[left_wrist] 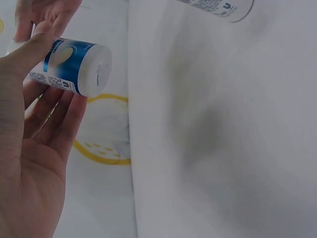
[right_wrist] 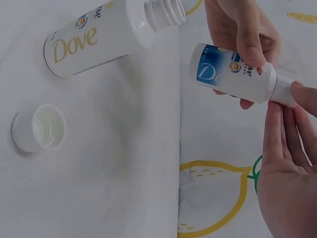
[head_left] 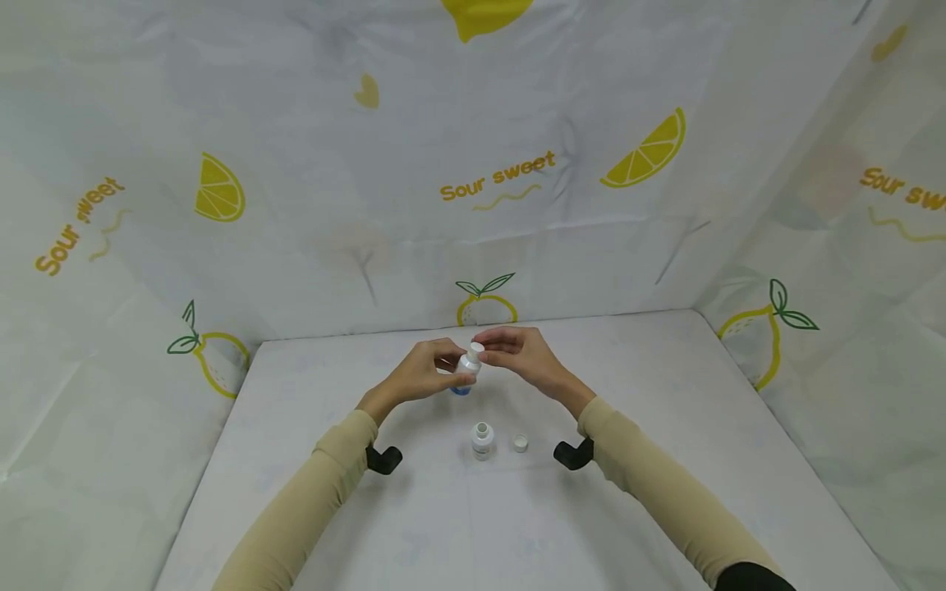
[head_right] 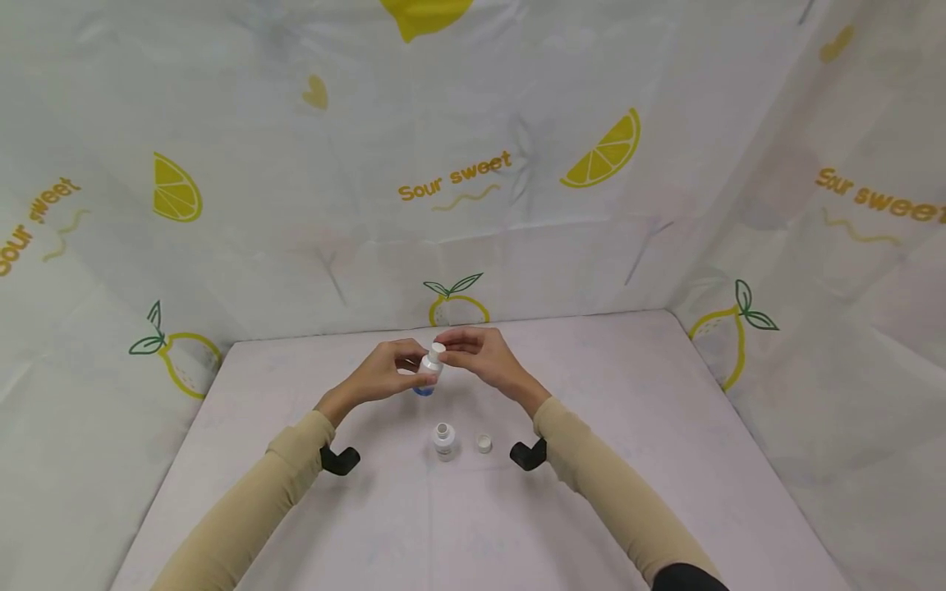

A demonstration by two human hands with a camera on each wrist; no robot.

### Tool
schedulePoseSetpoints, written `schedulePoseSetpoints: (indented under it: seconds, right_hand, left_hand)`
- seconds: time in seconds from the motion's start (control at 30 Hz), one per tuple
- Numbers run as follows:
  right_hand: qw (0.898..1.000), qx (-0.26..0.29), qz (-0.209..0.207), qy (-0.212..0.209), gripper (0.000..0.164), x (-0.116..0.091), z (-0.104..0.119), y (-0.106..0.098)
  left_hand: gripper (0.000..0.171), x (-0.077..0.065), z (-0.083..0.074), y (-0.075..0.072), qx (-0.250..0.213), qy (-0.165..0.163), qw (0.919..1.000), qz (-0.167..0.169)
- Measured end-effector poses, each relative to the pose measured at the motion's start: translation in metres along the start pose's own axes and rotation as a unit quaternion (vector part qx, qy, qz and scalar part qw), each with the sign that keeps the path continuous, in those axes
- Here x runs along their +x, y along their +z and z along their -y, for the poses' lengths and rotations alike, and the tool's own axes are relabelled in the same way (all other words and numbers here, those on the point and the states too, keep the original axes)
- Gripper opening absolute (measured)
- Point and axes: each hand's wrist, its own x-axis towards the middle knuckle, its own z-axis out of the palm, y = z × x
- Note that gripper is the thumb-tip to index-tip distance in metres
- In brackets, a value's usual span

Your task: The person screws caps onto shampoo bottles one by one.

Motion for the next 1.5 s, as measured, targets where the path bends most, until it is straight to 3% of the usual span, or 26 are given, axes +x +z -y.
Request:
schedulePoseSetpoints:
  seconds: [0.23,0.5,1.07,1.5]
  right_hand:
    - [1.000,0.009,0.027,0.001,0.036,0.004,-0.003,-0.006]
    - [1.000,-0.010,0.025,0.009,0.035,0.004,0.000,-0.005]
    - [0.997,-0.031,-0.068,0.019,0.029,0.004,-0.001,0.012]
    - [0.993,-0.046,-0.107,0.014,0.031,0.007,0.000,0.018]
  left_hand:
    - [0.035,0.000,-0.002,-0.001,-0.008,-0.003,0.9999,0.007]
    - [0.036,0.001,-0.002,-0.001,-0.015,-0.002,0.9999,0.007]
    - [0.039,0.002,0.000,0.000,0.025,0.004,0.9995,-0.020]
    - [0.039,0.004,0.002,0.000,0.041,0.009,0.9985,-0.036]
